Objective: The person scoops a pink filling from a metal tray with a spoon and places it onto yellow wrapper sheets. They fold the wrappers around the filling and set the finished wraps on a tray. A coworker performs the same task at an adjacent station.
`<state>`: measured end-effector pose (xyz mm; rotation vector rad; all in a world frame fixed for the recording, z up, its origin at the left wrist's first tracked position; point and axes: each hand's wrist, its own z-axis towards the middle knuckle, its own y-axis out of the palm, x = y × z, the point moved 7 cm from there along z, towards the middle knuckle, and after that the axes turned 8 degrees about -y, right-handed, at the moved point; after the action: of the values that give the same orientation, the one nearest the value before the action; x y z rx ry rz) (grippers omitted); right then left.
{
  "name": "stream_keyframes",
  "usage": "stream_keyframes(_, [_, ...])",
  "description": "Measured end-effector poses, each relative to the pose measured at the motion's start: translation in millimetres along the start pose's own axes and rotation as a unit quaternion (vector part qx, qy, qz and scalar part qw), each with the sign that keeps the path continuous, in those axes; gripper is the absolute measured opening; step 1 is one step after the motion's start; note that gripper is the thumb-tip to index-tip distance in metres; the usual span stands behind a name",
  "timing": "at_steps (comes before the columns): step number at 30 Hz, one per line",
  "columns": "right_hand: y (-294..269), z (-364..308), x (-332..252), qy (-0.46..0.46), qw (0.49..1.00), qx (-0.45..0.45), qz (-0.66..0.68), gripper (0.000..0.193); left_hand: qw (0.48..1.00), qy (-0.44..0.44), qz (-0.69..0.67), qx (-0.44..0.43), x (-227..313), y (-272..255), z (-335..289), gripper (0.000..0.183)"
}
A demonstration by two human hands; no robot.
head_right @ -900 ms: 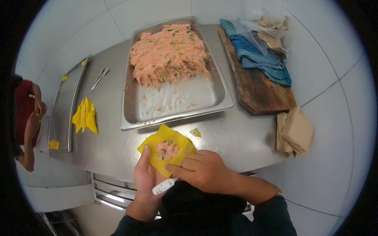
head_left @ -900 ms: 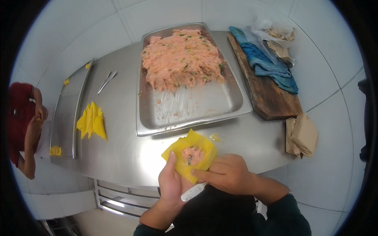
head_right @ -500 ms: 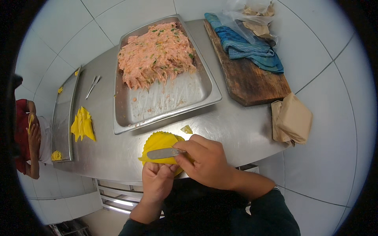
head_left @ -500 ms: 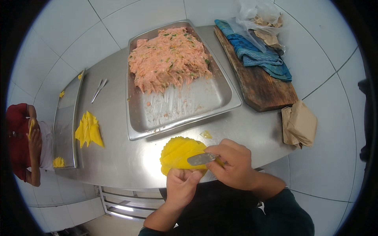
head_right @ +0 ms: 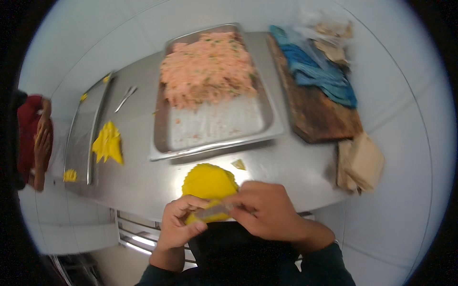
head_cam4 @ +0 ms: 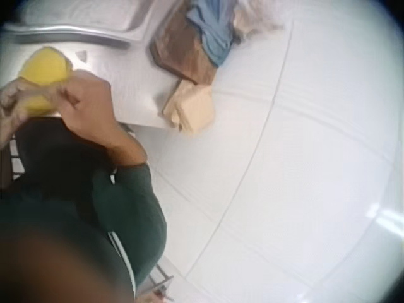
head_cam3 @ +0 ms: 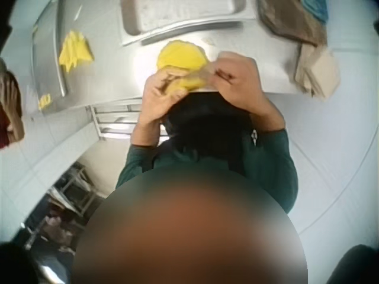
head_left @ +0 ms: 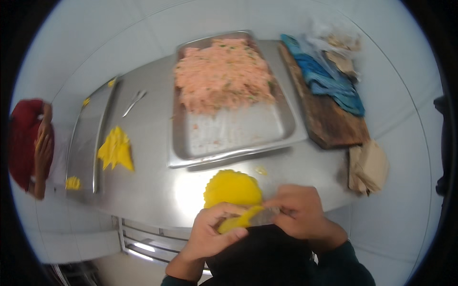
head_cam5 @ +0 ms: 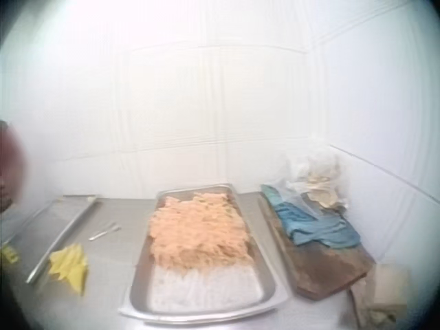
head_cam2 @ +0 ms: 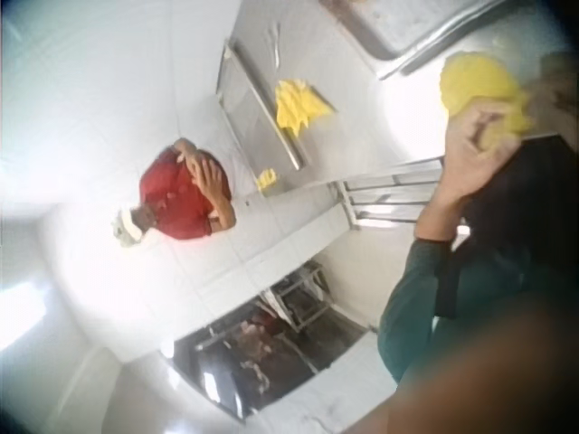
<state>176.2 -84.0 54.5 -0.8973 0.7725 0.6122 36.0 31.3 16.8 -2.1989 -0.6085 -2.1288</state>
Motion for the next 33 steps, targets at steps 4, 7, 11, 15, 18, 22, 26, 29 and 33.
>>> stream_keyframes(4, [14.0, 9.3, -22.4, -0.074, 0.994, -0.081, -0.03, 0.032, 0.969, -0.036, 0.244, 0.003, 17.5, 5.8, -1.9, 0.029])
stream_keyframes(7, [22.5, 8.1, -15.5, -0.013, 0.999, -0.045, -0.005, 0.036, 0.958, -0.07, 0.277, 0.007, 16.0, -7.2, -3.0, 0.019])
stream_keyframes(11, [19.1, -1.3, 0.5, 0.044, 0.999, 0.008, 0.019, 0.036, 0.952, -0.123, 0.231, 0.16, 20.5, -72.7, -28.1, 0.019])
stream_keyframes(15, [11.7, -7.2, 8.6, 0.071, 0.997, 0.026, 0.032, 0.033, 0.762, 0.077, 0.295, 0.572, 74.1, -149.5, -72.5, 0.029])
stream_keyframes(18, [6.4, -6.5, 10.6, 0.074, 0.995, 0.051, 0.037, 0.032, 0.695, 0.137, 0.446, 0.547, 86.8, -130.6, -65.2, 0.029])
stream_keyframes(22, [1.8, -3.3, 13.2, 0.063, 0.994, 0.084, 0.026, 0.03, 0.901, 0.024, 0.401, 0.165, 38.5, -56.9, -27.6, 0.036])
stream_keyframes(26, [-6.1, 2.0, 17.9, 0.06, 0.994, 0.09, -0.016, 0.027, 0.846, 0.041, 0.524, 0.09, 12.2, -10.4, -4.9, 0.035])
stream_keyframes(29, [-15.5, 11.8, 21.0, 0.052, 0.994, 0.084, -0.056, 0.026, 0.846, 0.043, 0.525, 0.083, 8.4, -8.4, 1.5, 0.031])
stream_keyframes(33, [-24.7, 37.1, 28.9, 0.014, 0.988, 0.095, -0.118, 0.025, 0.842, 0.054, 0.534, 0.051, 1.9, 1.6, 2.6, 0.024])
